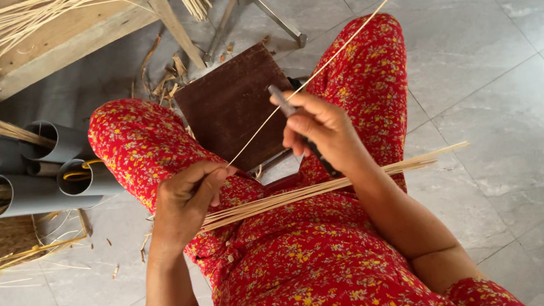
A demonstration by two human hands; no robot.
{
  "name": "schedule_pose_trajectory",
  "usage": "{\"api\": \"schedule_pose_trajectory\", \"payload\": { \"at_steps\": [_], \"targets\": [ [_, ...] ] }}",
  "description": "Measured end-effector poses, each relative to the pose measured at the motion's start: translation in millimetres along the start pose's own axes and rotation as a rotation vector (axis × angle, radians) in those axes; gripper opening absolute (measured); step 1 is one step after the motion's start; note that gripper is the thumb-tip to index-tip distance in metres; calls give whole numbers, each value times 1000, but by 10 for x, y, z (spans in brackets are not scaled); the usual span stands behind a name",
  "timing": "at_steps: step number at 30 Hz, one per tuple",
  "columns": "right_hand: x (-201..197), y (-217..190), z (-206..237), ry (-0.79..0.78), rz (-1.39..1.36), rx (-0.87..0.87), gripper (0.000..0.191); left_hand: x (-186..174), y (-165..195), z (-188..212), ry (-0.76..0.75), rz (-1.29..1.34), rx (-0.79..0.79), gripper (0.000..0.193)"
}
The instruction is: The person sits on a low stool with a wooden board on their lap and splits thin bamboo strips into narrower pieces using a knife. They pull finished strips across their lap into a growing bundle and reach to a pile of raw bamboo strips beside them to continue.
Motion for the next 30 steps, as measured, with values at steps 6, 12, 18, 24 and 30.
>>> {"api": "schedule_pose_trajectory", "payload": {
  "at_steps": [6, 12, 18, 24, 30],
  "targets": [
    [-385, -86, -5, 246, -27, -70, 37, -159, -100, 109, -19, 79, -24, 15],
    [-763, -112, 9, 416, -49, -165, 36, -295, -191, 157, 27, 24, -65, 14],
    [-720, -207, 26, 386, -103, -200, 35, -269, -284, 82, 88, 55, -58, 15],
    [-30, -104, 94, -69, 72, 129, 49, 45, -166, -88, 61, -18, -25, 15],
    [298, 82, 49, -195, 74, 177, 38, 153, -25, -105, -5, -19, -41, 15]
  ]
}}
Point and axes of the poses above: each hand's wrist, its own z-axis away from the middle knuckle, its own x-axis out of the palm, y = z × x, the point moved 1 cm from there along -z, towards the middle knuckle, and after that the axes turned 8 degrees about -z, right-handed, at the moved point
